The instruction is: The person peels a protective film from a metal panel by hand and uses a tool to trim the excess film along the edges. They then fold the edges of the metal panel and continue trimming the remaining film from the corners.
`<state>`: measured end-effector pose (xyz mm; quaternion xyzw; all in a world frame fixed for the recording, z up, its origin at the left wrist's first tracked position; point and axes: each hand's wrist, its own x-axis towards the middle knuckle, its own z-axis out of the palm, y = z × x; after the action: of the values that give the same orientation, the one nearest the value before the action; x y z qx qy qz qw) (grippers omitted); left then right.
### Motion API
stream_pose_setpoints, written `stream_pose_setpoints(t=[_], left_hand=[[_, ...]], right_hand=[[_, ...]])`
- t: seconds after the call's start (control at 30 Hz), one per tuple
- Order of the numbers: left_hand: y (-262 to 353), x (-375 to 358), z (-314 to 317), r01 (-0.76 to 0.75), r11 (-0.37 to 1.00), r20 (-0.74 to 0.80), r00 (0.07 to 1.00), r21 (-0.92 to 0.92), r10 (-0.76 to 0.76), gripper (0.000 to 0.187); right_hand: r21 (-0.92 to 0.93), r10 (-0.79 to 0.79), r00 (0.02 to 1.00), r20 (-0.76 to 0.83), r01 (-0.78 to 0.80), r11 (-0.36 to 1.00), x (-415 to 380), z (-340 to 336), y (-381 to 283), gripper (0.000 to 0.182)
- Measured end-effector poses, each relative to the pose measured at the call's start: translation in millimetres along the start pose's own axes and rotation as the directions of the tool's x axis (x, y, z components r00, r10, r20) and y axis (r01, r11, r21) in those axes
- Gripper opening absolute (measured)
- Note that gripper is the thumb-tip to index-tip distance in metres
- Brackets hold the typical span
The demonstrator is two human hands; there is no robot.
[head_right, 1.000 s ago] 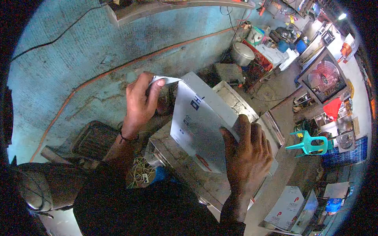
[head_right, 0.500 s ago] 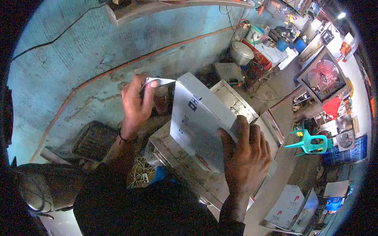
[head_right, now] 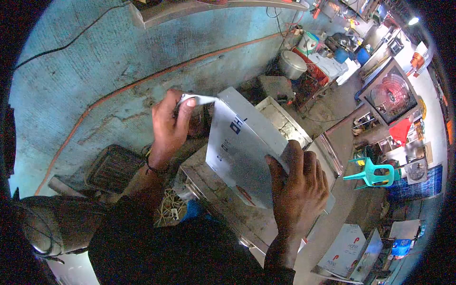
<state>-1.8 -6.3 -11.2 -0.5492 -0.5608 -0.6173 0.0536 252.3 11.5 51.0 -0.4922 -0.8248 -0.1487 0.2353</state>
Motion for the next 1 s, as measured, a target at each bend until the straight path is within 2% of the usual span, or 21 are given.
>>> stream_pose_setpoints(t=[0.1, 0.33, 0.5, 0.6, 0.7, 0.83, 0.93, 1.0], left_hand=[[3.0, -0.7, -2.8, 0.032, 0.999, -0.057, 0.998, 0.032, -0.03, 0.015], [-5.3, 0.8, -2.7, 0.011, 0.995, -0.037, 0.999, 0.099, -0.007, 0.022], [-3.2, 0.5, -0.1, 0.048, 0.998, -0.039, 0.998, 0.046, -0.046, 0.022], [-3.2, 1.8, 2.1, 0.011, 1.0, -0.047, 0.999, 0.022, -0.01, 0.02], [-0.5, 3.9, 2.0, 0.022, 0.999, 0.004, 1.0, 0.041, -0.022, 0.018], [0.6, 2.6, 6.1, 0.016, 0.999, -0.002, 1.0, 0.036, -0.016, 0.017], [-0.1, -0.7, 6.7, 0.038, 0.999, -0.001, 0.999, 0.032, -0.038, 0.016], [0.2, -3.3, 5.4, 0.114, 0.993, -0.058, 0.992, -0.017, -0.114, 0.016]], right_hand=[[-0.013, 0.023, 1.0, 0.019, -0.022, 1.0, -0.3, -1.4, -0.6, 0.045], [-0.01, -0.013, 1.0, -0.005, 0.013, 1.0, -0.8, 1.9, 2.6, 0.047], [-0.017, -0.009, 1.0, -0.006, 0.009, 1.0, 0.5, 0.0, 0.8, 0.047], [-0.011, 0.003, 1.0, 0.026, -0.003, 1.0, 0.6, 0.3, 1.8, 0.047], [0.002, -0.019, 1.0, -0.005, 0.019, 1.0, 1.5, 2.2, 3.0, 0.047], [0.0, -0.009, 1.0, -0.007, 0.009, 1.0, 3.1, 3.3, 4.0, 0.047], [0.006, -0.006, 1.0, 0.003, 0.006, 1.0, 5.4, 2.1, 4.8, 0.046], [0.02, -0.001, 1.0, 0.018, 0.001, 1.0, 6.2, 3.2, 6.5, 0.045]])
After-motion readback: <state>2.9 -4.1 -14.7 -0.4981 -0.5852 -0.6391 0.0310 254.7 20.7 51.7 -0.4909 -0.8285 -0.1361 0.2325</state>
